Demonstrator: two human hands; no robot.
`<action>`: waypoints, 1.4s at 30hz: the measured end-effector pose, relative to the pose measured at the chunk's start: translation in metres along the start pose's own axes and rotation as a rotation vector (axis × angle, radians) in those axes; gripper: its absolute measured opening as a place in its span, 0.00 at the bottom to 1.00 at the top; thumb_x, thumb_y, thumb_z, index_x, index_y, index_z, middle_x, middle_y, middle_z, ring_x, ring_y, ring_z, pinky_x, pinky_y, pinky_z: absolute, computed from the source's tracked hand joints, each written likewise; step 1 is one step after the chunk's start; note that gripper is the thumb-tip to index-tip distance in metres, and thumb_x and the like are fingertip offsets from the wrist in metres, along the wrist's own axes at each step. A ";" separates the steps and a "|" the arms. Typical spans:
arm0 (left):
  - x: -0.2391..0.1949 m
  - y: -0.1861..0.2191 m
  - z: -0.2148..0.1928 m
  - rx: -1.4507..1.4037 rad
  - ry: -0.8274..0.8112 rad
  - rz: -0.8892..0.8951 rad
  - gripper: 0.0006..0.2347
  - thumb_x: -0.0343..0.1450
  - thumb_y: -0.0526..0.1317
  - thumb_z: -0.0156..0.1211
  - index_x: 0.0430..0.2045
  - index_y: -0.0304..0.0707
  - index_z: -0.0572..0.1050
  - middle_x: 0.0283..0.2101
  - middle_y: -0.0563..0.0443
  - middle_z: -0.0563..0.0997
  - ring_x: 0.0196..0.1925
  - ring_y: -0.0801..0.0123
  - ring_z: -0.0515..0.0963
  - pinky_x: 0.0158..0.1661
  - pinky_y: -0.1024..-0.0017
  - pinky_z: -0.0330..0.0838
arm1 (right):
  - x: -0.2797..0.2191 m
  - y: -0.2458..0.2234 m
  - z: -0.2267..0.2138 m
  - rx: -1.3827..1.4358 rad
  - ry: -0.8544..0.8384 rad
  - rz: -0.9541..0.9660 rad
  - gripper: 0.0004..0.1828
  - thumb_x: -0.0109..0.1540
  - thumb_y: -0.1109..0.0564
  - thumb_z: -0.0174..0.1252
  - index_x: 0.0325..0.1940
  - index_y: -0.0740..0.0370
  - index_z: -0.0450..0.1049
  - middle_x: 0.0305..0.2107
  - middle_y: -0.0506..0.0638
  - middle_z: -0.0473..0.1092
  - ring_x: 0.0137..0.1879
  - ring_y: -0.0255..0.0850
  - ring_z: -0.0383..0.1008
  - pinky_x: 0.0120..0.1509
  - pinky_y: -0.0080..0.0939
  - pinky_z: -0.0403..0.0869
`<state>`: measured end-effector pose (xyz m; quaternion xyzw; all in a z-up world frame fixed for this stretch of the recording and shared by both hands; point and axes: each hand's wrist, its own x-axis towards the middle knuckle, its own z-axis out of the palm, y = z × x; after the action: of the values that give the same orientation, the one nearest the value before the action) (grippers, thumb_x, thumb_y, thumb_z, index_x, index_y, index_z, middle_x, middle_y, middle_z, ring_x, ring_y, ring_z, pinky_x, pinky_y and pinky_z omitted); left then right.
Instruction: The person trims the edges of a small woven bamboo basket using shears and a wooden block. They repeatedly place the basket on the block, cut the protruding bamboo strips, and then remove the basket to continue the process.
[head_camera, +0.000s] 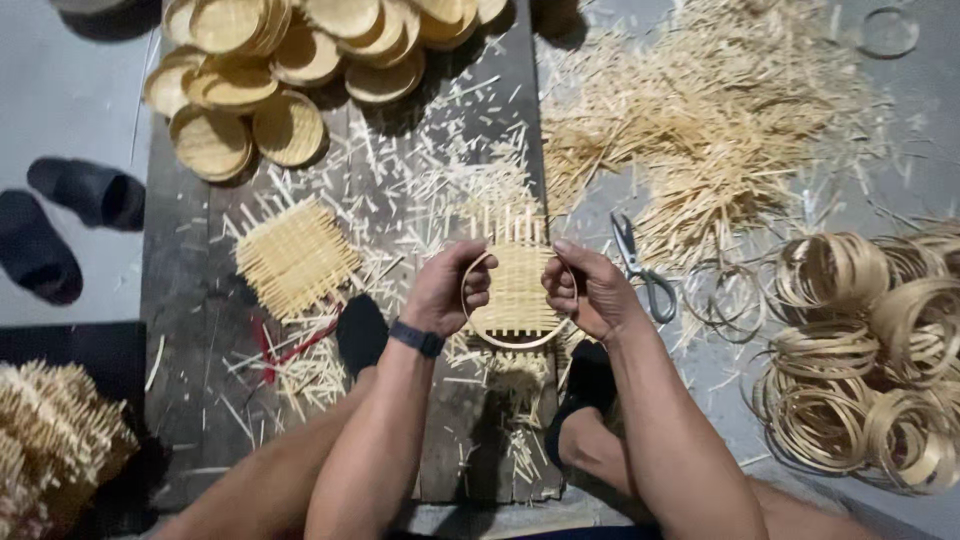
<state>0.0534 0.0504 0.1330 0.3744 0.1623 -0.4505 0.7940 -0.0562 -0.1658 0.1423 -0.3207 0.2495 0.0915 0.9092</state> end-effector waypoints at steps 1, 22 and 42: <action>-0.001 0.000 0.000 0.057 0.063 -0.023 0.05 0.74 0.39 0.58 0.27 0.43 0.72 0.22 0.58 0.75 0.18 0.82 0.65 0.16 0.81 0.56 | 0.003 0.003 0.001 -0.022 0.000 0.025 0.20 0.66 0.48 0.62 0.28 0.64 0.74 0.17 0.45 0.64 0.22 0.34 0.59 0.24 0.34 0.60; 0.016 -0.032 -0.025 -0.036 0.153 -0.043 0.09 0.71 0.41 0.63 0.21 0.47 0.71 0.15 0.62 0.68 0.16 0.79 0.63 0.17 0.78 0.53 | 0.010 0.034 -0.008 0.064 0.119 0.015 0.21 0.65 0.47 0.59 0.24 0.62 0.70 0.14 0.45 0.58 0.21 0.35 0.58 0.23 0.34 0.58; 0.009 -0.070 -0.025 -0.537 0.030 0.078 0.12 0.69 0.43 0.57 0.19 0.32 0.75 0.16 0.53 0.68 0.20 0.70 0.65 0.21 0.75 0.59 | 0.008 0.036 -0.013 0.145 0.184 -0.127 0.21 0.64 0.46 0.58 0.26 0.64 0.72 0.16 0.47 0.59 0.23 0.36 0.61 0.27 0.36 0.62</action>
<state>0.0022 0.0413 0.0798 0.1631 0.2732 -0.3547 0.8792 -0.0657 -0.1461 0.1103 -0.2765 0.3167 -0.0144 0.9072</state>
